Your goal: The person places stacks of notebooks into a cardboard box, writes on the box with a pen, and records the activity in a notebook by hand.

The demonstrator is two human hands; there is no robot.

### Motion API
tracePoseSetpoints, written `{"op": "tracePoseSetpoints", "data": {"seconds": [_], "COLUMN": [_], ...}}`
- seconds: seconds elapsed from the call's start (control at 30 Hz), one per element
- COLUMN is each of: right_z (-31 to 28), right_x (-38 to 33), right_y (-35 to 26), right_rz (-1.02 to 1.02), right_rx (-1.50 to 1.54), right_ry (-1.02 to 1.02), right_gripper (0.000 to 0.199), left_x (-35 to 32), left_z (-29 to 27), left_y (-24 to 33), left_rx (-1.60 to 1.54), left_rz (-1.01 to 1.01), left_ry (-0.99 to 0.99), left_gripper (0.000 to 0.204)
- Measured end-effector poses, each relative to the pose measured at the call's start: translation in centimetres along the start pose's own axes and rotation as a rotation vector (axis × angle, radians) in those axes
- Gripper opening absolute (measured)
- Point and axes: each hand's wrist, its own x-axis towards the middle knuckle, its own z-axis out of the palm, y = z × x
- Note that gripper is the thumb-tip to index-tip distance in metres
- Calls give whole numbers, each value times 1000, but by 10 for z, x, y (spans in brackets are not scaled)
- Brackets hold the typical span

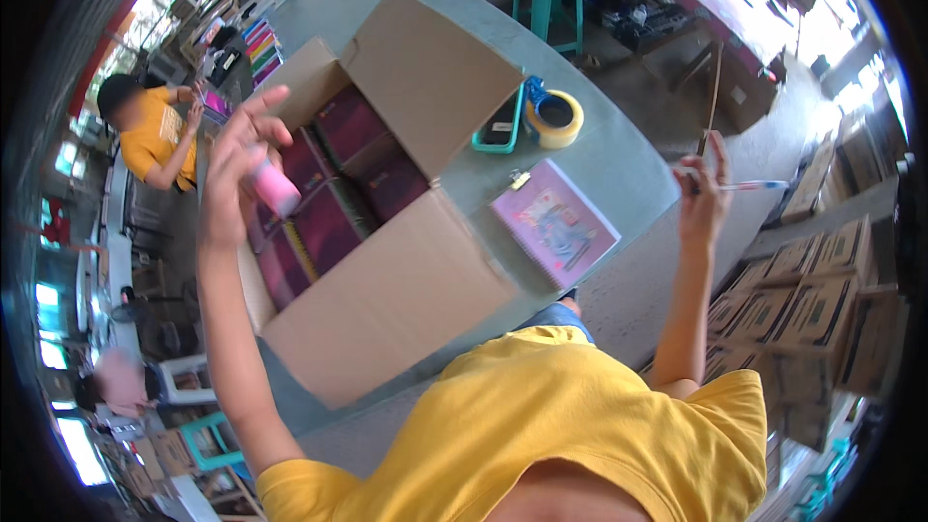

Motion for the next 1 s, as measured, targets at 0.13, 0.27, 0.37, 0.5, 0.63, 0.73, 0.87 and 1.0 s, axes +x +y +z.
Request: {"op": "tracePoseSetpoints", "data": {"seconds": [0.13, 0.27, 0.37, 0.5, 0.63, 0.73, 0.87, 1.0], "right_z": [17, 9, -9, -38, -55, -73, -82, -70], "right_x": [52, 74, 93, 118, 126, 136, 142, 141], "right_y": [33, 33, 27, 34, 46, 58, 72, 77], "right_rz": [119, 285, 382, 438, 518, 450, 470, 445], "right_rx": [-65, -146, -40, -109, -158, -262, -366, -392], "right_ry": [-246, -495, -584, -618, -649, -623, -634, -661], "right_gripper": [42, 42, 50, 59, 56, 52, 51, 51], "left_x": [-51, -16, 47, 149, 162, 135, 44, 17], "left_z": [160, 314, 362, 343, 337, 400, 492, 483], "left_y": [24, -22, -123, -215, -257, -234, -217, -184], "left_rx": [-384, -440, 103, 432, 659, 693, 856, 1063], "left_rz": [-40, -172, -157, -19, 22, -32, -555, -617], "left_ry": [-32, 179, 479, 1002, 754, 808, 543, 104], "left_gripper": [69, 51, 46, 37, 56, 76, 106, 94]}}
